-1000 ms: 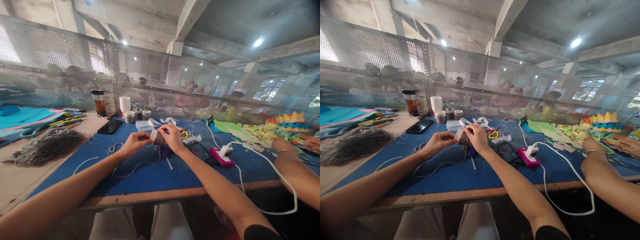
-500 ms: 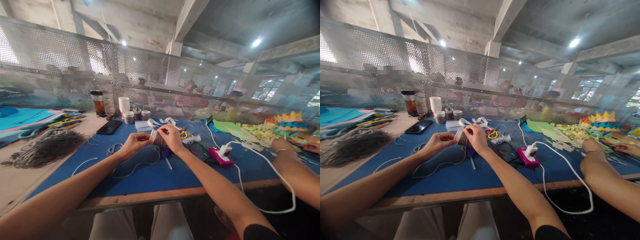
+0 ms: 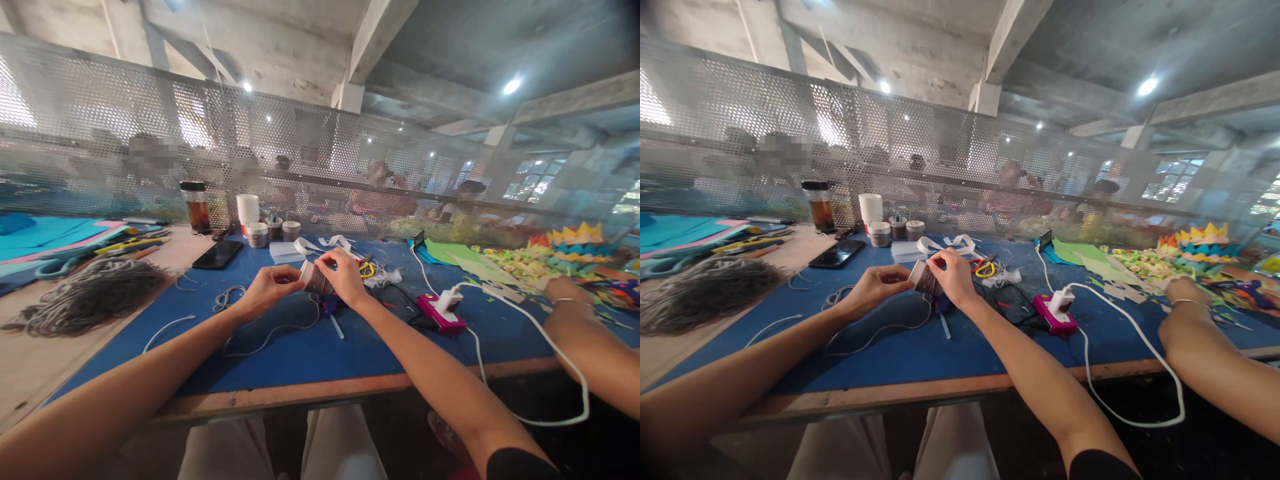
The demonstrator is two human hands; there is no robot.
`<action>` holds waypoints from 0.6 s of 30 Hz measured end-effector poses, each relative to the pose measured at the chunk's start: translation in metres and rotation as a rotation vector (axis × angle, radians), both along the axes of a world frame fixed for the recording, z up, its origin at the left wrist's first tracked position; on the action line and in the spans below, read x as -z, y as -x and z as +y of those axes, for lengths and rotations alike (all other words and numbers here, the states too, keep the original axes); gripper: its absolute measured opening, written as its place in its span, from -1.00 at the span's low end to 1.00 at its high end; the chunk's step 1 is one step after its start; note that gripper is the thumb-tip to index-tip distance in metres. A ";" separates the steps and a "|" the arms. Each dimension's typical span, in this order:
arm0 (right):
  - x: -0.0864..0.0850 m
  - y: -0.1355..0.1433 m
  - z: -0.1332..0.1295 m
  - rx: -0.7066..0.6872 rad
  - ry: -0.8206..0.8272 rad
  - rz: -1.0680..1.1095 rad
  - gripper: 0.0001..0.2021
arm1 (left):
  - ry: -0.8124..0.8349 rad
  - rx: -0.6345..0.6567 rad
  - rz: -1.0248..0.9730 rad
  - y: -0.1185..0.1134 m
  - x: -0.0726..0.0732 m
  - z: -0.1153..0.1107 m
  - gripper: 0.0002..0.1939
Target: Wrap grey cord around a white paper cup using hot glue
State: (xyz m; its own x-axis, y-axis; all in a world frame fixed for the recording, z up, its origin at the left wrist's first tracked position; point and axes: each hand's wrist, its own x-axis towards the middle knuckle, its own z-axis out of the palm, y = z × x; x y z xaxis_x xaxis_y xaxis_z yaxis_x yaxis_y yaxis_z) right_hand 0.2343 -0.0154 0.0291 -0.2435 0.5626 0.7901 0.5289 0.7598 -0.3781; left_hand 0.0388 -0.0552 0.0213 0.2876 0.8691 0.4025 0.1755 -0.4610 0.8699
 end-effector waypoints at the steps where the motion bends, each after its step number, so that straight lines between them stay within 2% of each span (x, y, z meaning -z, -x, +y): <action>1: 0.000 0.000 0.000 -0.001 0.004 -0.001 -0.90 | 0.000 0.001 0.001 0.000 0.000 0.000 -0.78; 18: 0.004 -0.001 0.005 0.005 0.042 0.025 -0.90 | 0.016 0.010 -0.010 0.000 -0.001 -0.001 -0.79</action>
State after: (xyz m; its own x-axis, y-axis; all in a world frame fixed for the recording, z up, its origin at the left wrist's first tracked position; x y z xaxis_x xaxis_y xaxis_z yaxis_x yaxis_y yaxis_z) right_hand 0.2352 -0.0101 0.0255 -0.2209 0.5966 0.7715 0.5229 0.7402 -0.4227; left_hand 0.0386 -0.0561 0.0221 0.2927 0.8724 0.3914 0.1625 -0.4488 0.8787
